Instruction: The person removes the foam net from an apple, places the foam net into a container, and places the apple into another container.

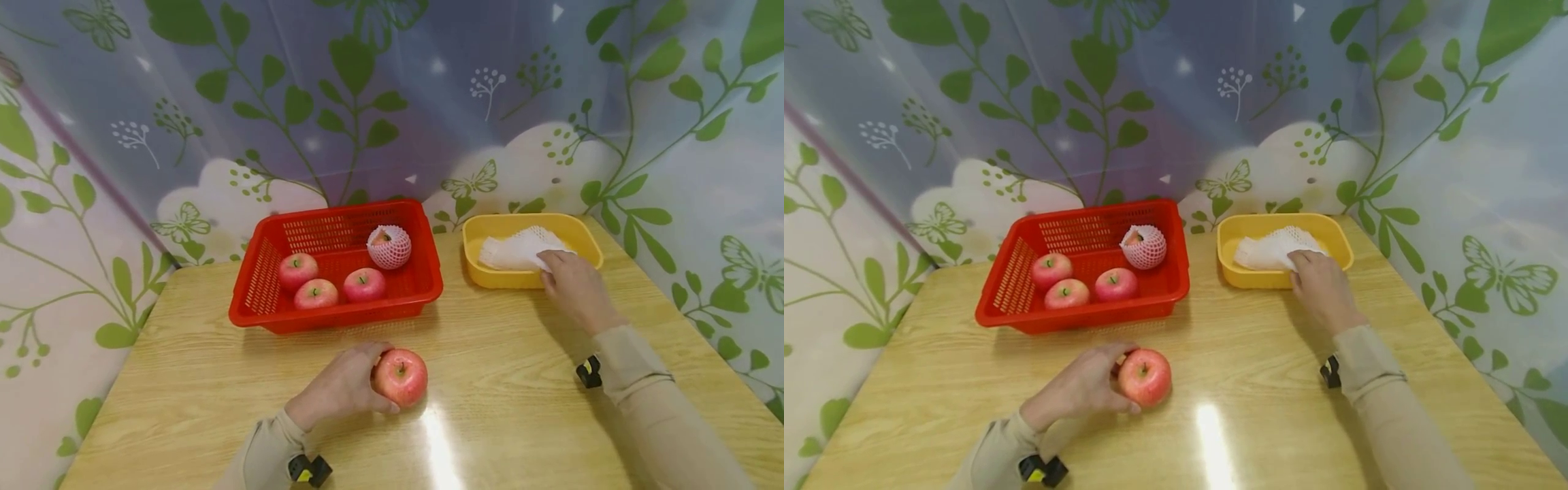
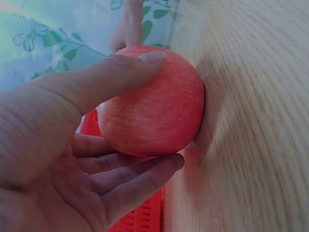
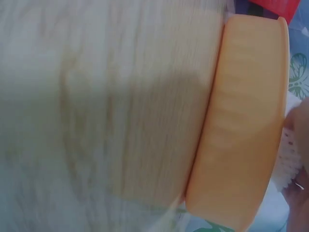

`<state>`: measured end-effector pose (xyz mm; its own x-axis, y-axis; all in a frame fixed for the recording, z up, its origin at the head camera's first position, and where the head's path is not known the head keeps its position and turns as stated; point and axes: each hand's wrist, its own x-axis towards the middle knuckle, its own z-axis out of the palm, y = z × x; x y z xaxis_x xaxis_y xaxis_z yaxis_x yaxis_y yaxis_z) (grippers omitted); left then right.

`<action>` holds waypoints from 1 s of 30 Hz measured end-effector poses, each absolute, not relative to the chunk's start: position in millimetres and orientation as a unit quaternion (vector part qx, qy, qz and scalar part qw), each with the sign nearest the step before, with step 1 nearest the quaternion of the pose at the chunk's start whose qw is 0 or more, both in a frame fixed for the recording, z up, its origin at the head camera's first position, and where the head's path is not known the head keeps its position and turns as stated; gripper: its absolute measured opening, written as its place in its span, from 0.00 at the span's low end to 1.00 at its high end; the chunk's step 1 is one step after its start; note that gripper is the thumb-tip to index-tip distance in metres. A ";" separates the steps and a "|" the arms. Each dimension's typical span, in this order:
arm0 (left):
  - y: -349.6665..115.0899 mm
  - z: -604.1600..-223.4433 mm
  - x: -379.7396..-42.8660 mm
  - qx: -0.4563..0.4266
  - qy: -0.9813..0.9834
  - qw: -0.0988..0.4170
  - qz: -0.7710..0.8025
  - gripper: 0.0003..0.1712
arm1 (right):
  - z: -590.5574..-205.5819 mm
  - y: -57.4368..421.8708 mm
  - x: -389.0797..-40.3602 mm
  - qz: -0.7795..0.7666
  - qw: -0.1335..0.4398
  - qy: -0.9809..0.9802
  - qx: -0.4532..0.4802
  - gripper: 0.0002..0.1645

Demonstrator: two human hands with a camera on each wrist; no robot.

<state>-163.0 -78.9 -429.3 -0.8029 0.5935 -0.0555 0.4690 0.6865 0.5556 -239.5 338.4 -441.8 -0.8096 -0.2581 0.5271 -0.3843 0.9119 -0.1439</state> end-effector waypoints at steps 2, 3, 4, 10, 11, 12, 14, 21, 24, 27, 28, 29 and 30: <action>-78.9 -428.8 -163.2 0.290 0.911 0.120 0.268 0.49 | -439.0 338.6 -239.1 0.116 0.216 -0.957 0.154 0.18; -78.9 -428.9 -163.4 0.290 0.911 0.122 0.269 0.49 | -437.5 338.5 -238.6 0.108 0.191 -0.964 0.147 0.21; -78.9 -429.0 -163.5 0.289 0.911 0.123 0.269 0.49 | -436.3 338.2 -238.4 0.099 0.166 -0.971 0.141 0.25; -78.2 -429.3 -163.2 0.289 0.911 0.123 0.266 0.49 | -430.0 334.7 -239.8 0.065 0.088 -0.987 0.113 0.45; -78.0 -429.4 -163.2 0.289 0.911 0.122 0.266 0.49 | -429.4 334.5 -240.5 0.064 0.087 -0.988 0.110 0.46; -77.9 -429.4 -163.1 0.290 0.911 0.121 0.266 0.49 | -429.1 334.5 -241.4 0.063 0.087 -0.988 0.107 0.46; -77.5 -429.5 -163.0 0.289 0.912 0.119 0.267 0.49 | -429.6 335.0 -243.1 0.063 0.086 -0.989 0.104 0.47; -77.6 -429.9 -161.8 0.284 0.912 0.116 0.270 0.48 | -432.4 336.8 -245.5 0.103 0.076 -0.988 0.088 0.48; -77.8 -429.5 -161.2 0.283 0.913 0.116 0.270 0.49 | -430.6 335.6 -243.6 0.126 0.078 -0.986 0.082 0.48; -77.9 -429.3 -161.1 0.283 0.913 0.116 0.269 0.49 | -427.2 331.0 -238.2 0.155 0.097 -0.980 0.073 0.50; -77.9 -429.1 -161.1 0.284 0.913 0.116 0.269 0.49 | -425.5 328.1 -235.9 0.164 0.112 -0.977 0.072 0.50; -78.0 -429.1 -161.2 0.285 0.913 0.116 0.268 0.49 | -424.6 324.8 -233.9 0.171 0.134 -0.973 0.073 0.49; -78.1 -429.1 -161.3 0.286 0.913 0.115 0.268 0.49 | -423.5 320.6 -231.8 0.178 0.165 -0.967 0.081 0.47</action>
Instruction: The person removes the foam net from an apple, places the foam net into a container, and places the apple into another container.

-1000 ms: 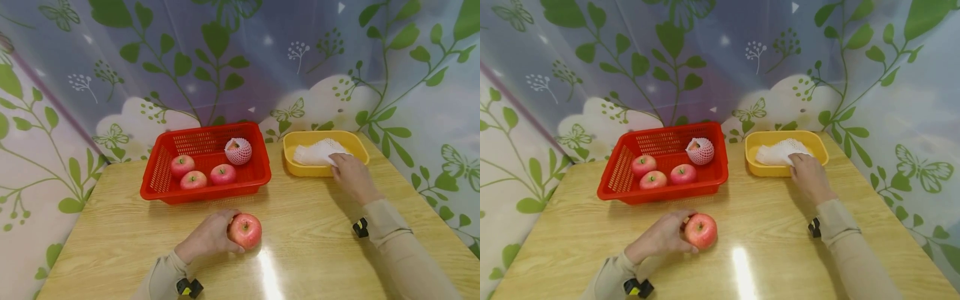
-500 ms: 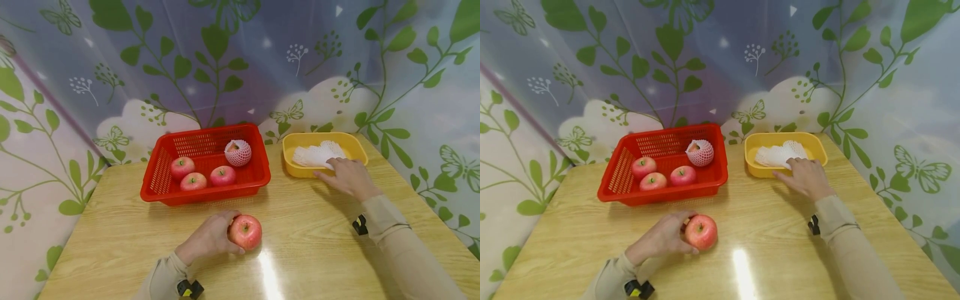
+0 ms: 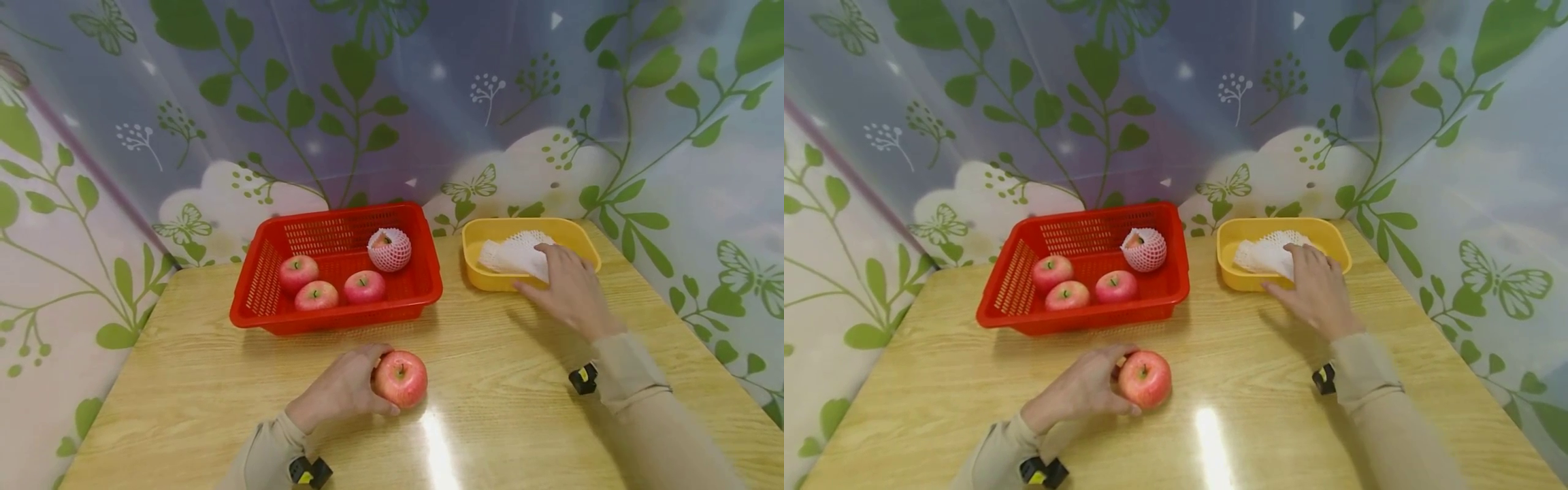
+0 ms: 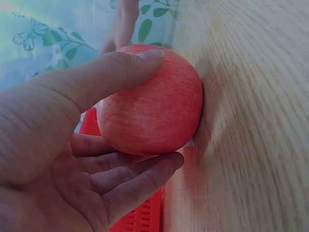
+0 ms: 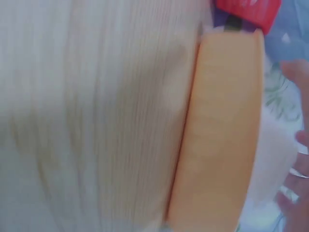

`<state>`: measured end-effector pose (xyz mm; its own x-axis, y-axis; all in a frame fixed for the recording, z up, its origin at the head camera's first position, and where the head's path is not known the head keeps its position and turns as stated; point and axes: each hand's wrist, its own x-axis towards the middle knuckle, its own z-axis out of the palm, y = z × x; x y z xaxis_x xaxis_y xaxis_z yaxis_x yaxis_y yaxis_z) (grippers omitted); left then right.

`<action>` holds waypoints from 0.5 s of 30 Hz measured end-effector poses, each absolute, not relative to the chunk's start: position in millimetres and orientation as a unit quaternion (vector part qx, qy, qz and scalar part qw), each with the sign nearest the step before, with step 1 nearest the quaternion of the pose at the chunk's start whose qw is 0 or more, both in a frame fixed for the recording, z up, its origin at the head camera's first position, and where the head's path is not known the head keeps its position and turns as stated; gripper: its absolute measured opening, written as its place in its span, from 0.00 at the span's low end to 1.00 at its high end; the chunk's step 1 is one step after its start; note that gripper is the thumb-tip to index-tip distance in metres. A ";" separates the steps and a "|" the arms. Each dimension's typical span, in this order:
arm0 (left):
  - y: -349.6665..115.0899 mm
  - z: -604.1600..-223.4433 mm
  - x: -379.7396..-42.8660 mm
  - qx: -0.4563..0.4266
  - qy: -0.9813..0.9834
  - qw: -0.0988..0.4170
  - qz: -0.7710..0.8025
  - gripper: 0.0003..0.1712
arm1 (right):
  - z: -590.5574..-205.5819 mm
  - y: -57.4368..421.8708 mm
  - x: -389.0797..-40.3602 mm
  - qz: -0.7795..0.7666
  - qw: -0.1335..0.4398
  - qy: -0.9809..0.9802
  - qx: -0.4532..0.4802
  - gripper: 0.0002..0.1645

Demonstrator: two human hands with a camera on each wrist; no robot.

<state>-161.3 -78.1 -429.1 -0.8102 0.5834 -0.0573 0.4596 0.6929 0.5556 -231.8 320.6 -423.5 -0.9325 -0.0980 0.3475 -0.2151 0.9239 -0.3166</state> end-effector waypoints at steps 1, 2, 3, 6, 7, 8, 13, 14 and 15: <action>-78.1 -429.1 -161.4 0.287 0.912 0.116 0.268 0.48 | -422.7 315.6 -229.6 0.185 0.200 -0.958 0.092 0.45; -78.0 -428.9 -161.5 0.287 0.912 0.116 0.268 0.49 | -422.2 310.0 -228.1 0.190 0.239 -0.946 0.110 0.41; -78.0 -428.8 -161.6 0.287 0.912 0.117 0.268 0.49 | -421.7 303.5 -226.5 0.193 0.277 -0.932 0.131 0.37; -78.0 -428.7 -161.7 0.286 0.913 0.119 0.267 0.49 | -421.2 281.3 -222.7 0.200 0.369 -0.884 0.205 0.27; -77.9 -428.6 -161.7 0.285 0.913 0.119 0.267 0.49 | -421.2 273.2 -221.2 0.203 0.386 -0.871 0.229 0.25; -77.8 -428.5 -161.6 0.285 0.913 0.119 0.266 0.49 | -421.5 265.0 -219.6 0.205 0.397 -0.859 0.252 0.23; -76.9 -428.0 -161.1 0.283 0.914 0.120 0.266 0.49 | -426.7 225.7 -211.4 0.208 0.393 -0.832 0.331 0.25; -76.7 -428.2 -161.1 0.281 0.914 0.121 0.267 0.49 | -428.2 219.1 -209.8 0.210 0.381 -0.833 0.342 0.24; -76.4 -428.4 -161.2 0.280 0.914 0.123 0.268 0.49 | -429.8 213.2 -208.4 0.209 0.366 -0.837 0.350 0.24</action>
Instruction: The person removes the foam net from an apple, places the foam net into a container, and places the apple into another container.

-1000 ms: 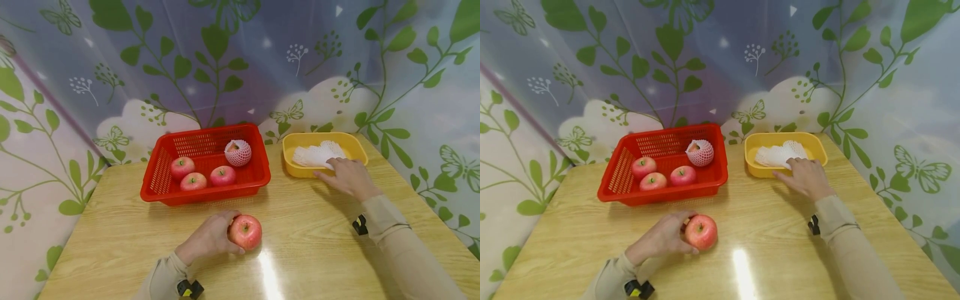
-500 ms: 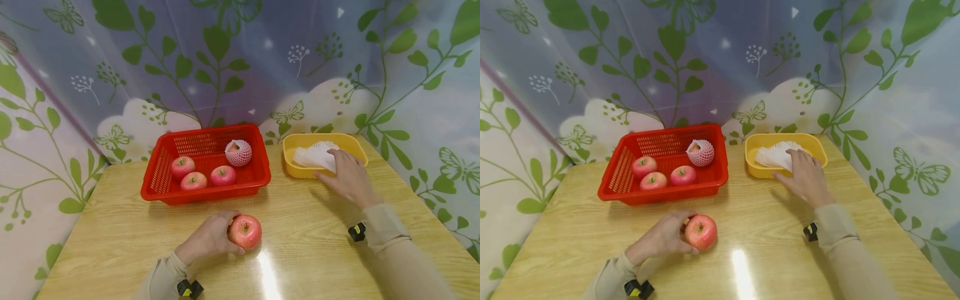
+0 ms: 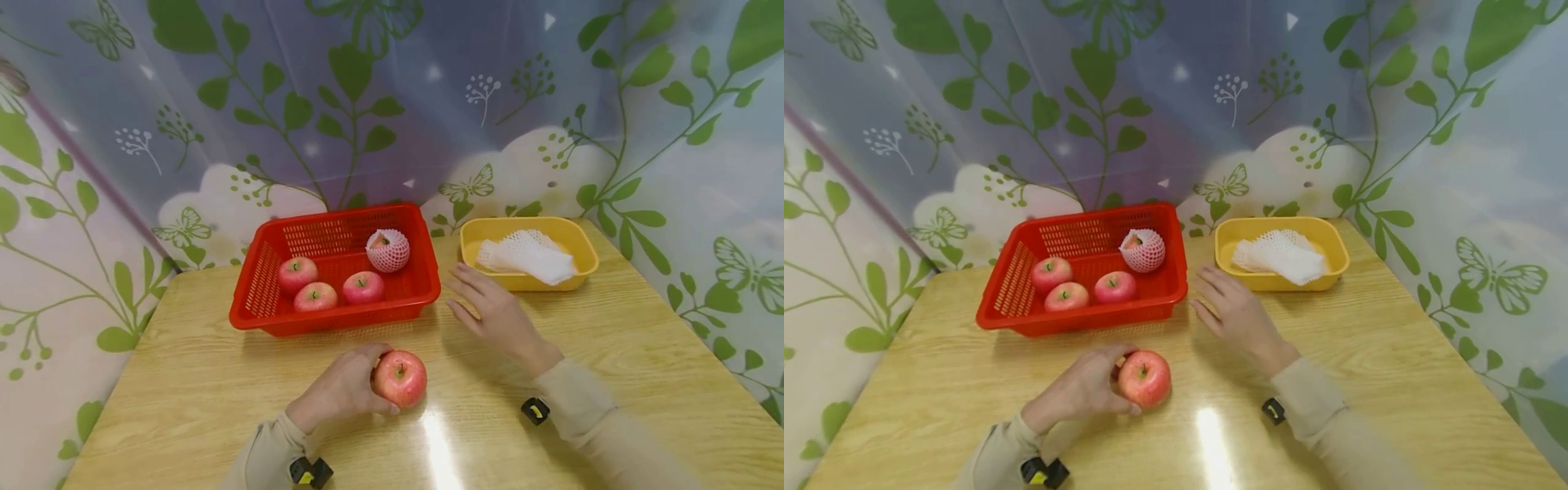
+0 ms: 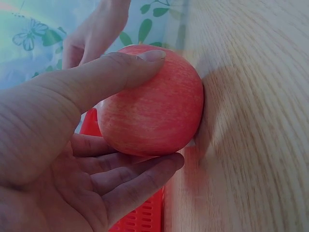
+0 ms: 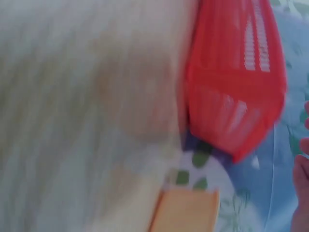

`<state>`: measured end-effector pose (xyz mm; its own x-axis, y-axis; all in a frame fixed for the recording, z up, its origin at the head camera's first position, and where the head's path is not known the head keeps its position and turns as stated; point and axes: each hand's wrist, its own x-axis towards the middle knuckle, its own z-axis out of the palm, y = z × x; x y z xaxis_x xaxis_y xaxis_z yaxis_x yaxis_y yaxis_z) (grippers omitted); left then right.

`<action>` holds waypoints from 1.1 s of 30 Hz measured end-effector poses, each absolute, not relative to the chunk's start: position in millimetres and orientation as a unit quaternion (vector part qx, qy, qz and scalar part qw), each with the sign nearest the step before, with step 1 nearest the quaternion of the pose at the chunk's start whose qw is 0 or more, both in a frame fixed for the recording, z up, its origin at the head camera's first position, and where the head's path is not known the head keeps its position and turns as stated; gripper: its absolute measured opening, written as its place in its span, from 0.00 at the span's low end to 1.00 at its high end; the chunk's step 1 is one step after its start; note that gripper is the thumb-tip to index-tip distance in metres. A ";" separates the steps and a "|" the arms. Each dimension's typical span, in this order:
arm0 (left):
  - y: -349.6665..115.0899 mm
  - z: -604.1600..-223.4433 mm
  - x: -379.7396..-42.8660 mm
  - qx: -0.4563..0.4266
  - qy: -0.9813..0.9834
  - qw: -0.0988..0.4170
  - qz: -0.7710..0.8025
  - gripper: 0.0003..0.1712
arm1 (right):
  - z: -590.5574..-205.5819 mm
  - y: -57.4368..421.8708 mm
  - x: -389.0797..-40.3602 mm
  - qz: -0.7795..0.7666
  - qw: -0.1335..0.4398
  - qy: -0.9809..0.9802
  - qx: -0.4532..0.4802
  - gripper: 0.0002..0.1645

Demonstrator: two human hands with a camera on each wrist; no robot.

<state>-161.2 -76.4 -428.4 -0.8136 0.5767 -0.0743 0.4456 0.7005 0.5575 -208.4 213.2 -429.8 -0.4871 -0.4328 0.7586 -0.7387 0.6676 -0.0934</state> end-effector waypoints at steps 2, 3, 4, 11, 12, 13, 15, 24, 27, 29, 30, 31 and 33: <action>-76.0 -428.5 -161.1 0.278 0.914 0.124 0.268 0.49 | -432.1 203.7 -205.7 0.204 0.329 -0.850 0.357 0.25; -75.7 -428.6 -161.1 0.277 0.914 0.125 0.268 0.49 | -433.5 200.1 -204.7 0.200 0.310 -0.859 0.356 0.26; -75.7 -429.0 -161.2 0.276 0.914 0.126 0.268 0.49 | -434.6 196.9 -203.9 0.196 0.290 -0.867 0.355 0.28; -74.9 -429.8 -160.6 0.272 0.916 0.128 0.265 0.50 | -437.5 188.6 -200.3 0.173 0.206 -0.896 0.352 0.29; -74.8 -429.3 -160.4 0.271 0.916 0.128 0.266 0.50 | -437.0 188.3 -200.1 0.171 0.203 -0.898 0.352 0.30; -74.7 -428.9 -160.3 0.269 0.917 0.129 0.266 0.50 | -436.4 188.2 -200.0 0.169 0.202 -0.899 0.351 0.30; -74.7 -428.5 -160.2 0.267 0.917 0.129 0.266 0.50 | -434.4 188.0 -199.4 0.168 0.199 -0.899 0.353 0.31; -76.4 -430.5 -160.9 0.286 0.915 0.122 0.259 0.51 | -429.8 188.2 -197.1 0.166 0.184 -0.903 0.350 0.32; -76.6 -431.7 -161.2 0.291 0.913 0.120 0.258 0.50 | -428.9 188.1 -196.8 0.168 0.183 -0.904 0.349 0.31; -76.5 -431.6 -161.3 0.293 0.914 0.117 0.256 0.50 | -428.4 187.7 -196.7 0.167 0.182 -0.904 0.349 0.31; -76.3 -431.6 -161.5 0.293 0.914 0.116 0.255 0.50 | -428.1 187.5 -196.6 0.167 0.181 -0.904 0.349 0.31; -76.0 -431.5 -161.6 0.294 0.914 0.115 0.254 0.50 | -428.0 187.4 -196.6 0.167 0.180 -0.905 0.348 0.31; -75.3 -430.8 -161.5 0.294 0.915 0.112 0.251 0.50 | -427.8 187.1 -196.5 0.166 0.178 -0.905 0.348 0.31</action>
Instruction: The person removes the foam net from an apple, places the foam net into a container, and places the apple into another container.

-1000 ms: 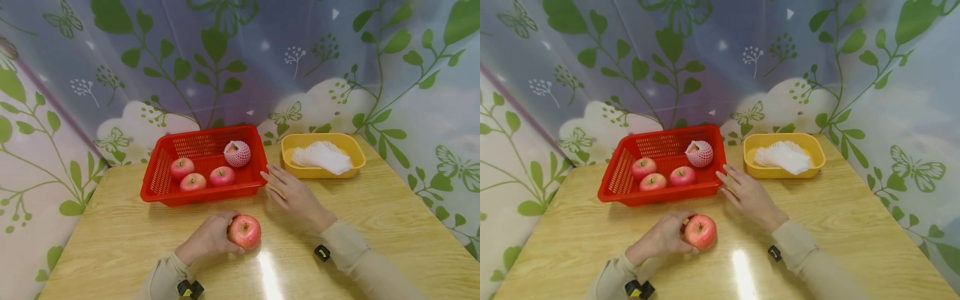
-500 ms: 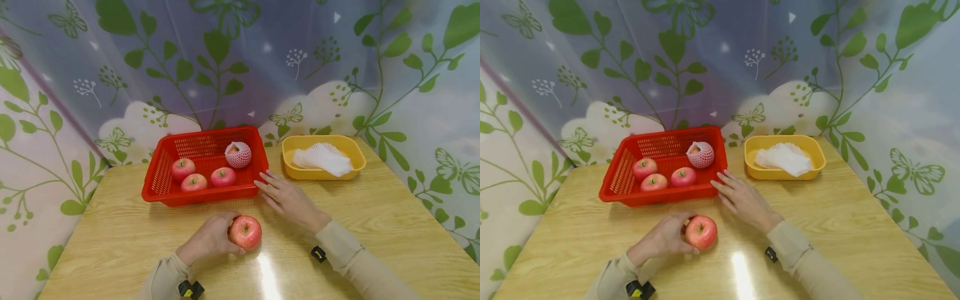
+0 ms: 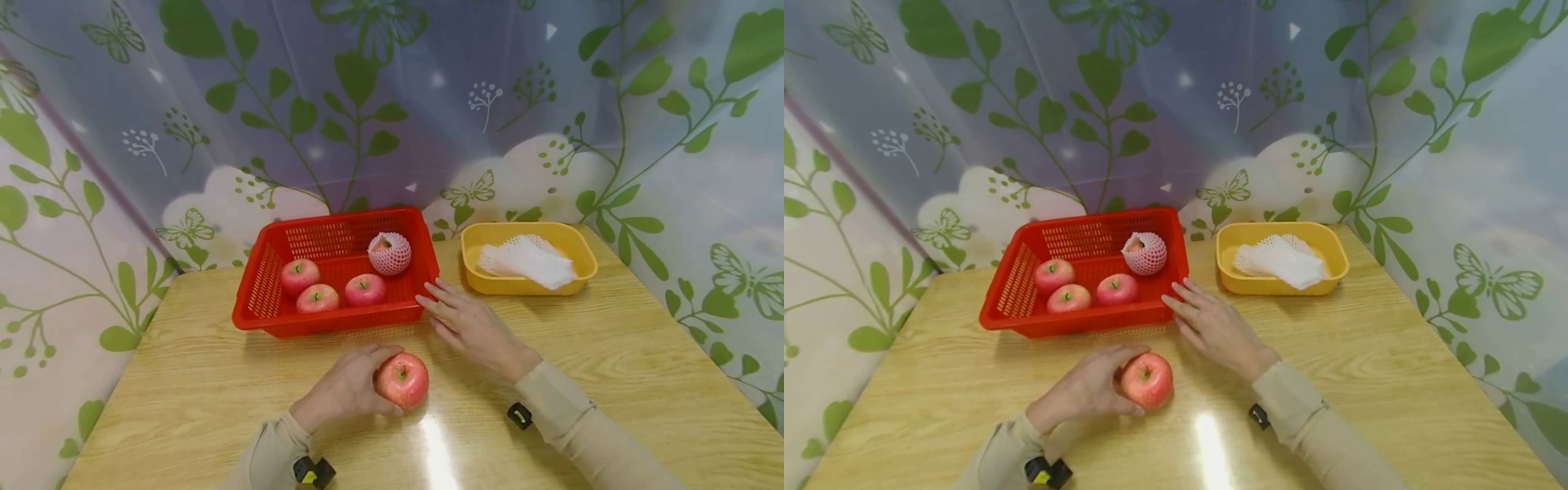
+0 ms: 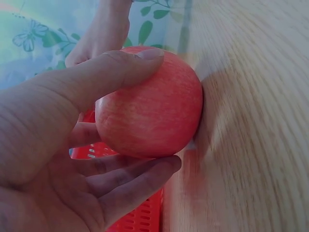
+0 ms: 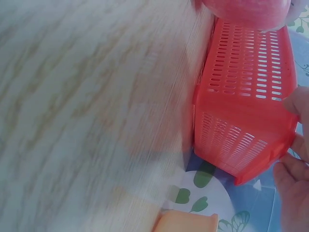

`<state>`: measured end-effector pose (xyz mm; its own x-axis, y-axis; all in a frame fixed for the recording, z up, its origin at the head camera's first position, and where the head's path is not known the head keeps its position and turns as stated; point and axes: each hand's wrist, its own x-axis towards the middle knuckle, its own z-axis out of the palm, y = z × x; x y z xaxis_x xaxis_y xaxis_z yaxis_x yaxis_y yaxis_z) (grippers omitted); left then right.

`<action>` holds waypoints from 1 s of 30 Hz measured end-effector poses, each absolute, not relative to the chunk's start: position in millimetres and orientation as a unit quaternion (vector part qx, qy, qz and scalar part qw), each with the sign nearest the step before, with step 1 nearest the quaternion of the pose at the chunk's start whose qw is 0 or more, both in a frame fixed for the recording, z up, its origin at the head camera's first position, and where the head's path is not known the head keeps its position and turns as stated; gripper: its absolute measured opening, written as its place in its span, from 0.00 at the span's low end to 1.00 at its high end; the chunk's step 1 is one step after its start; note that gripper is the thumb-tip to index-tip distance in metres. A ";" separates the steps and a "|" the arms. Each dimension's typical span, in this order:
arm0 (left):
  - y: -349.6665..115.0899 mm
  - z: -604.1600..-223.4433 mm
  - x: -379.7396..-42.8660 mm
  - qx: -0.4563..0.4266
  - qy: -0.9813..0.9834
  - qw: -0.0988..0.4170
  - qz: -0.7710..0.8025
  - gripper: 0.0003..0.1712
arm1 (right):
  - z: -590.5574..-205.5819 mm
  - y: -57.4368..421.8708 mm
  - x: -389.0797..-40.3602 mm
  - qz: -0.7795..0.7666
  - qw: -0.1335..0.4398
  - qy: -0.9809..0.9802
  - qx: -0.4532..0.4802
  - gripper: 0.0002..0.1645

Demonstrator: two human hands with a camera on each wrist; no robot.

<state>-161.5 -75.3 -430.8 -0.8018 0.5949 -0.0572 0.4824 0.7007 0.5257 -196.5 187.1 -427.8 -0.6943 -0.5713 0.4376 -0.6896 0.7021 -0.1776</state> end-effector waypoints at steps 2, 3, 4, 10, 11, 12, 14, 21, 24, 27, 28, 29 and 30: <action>-74.4 -429.9 -161.5 0.293 0.916 0.110 0.250 0.50 | -427.9 187.2 -196.4 0.167 0.175 -0.906 0.347 0.31; -74.0 -429.1 -161.5 0.290 0.917 0.111 0.251 0.50 | -428.0 187.3 -196.4 0.168 0.174 -0.906 0.347 0.32; -73.8 -428.1 -161.5 0.287 0.917 0.112 0.254 0.50 | -428.1 187.3 -196.4 0.168 0.174 -0.906 0.347 0.32; -76.6 -414.5 -164.5 0.283 0.915 0.100 0.268 0.50 | -428.8 187.9 -196.7 0.168 0.172 -0.908 0.343 0.32; -77.6 -411.4 -165.3 0.285 0.916 0.094 0.268 0.49 | -428.9 188.0 -196.6 0.168 0.171 -0.908 0.342 0.33; -78.4 -408.3 -166.1 0.286 0.916 0.087 0.267 0.49 | -428.9 188.0 -196.6 0.168 0.170 -0.909 0.341 0.33; -80.4 -401.5 -168.0 0.288 0.918 0.071 0.263 0.48 | -428.5 188.1 -196.4 0.168 0.168 -0.910 0.340 0.33; -87.5 -374.0 -176.0 0.302 0.922 0.019 0.242 0.47 | -428.6 188.3 -197.7 0.166 0.174 -0.907 0.345 0.33; -92.3 -363.3 -180.5 0.305 0.923 0.007 0.236 0.48 | -428.4 187.8 -197.9 0.168 0.173 -0.907 0.345 0.33; -96.8 -350.6 -186.5 0.306 0.925 -0.007 0.225 0.49 | -428.0 187.1 -198.0 0.167 0.169 -0.908 0.344 0.33; -98.1 -345.9 -188.8 0.305 0.927 -0.011 0.220 0.50 | -427.8 186.9 -197.9 0.168 0.168 -0.909 0.344 0.33; -99.5 -341.3 -191.5 0.304 0.928 -0.016 0.216 0.50 | -427.6 186.6 -197.8 0.167 0.167 -0.909 0.343 0.33; -100.8 -336.6 -194.4 0.303 0.929 -0.019 0.213 0.50 | -427.4 186.5 -197.7 0.166 0.166 -0.910 0.343 0.33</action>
<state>-194.4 -100.8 -336.6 -0.8158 0.5544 0.1647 0.5709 0.7262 0.3831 -197.7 186.5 -427.4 -0.7100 -0.5677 0.4167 -0.6785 0.7100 -0.1888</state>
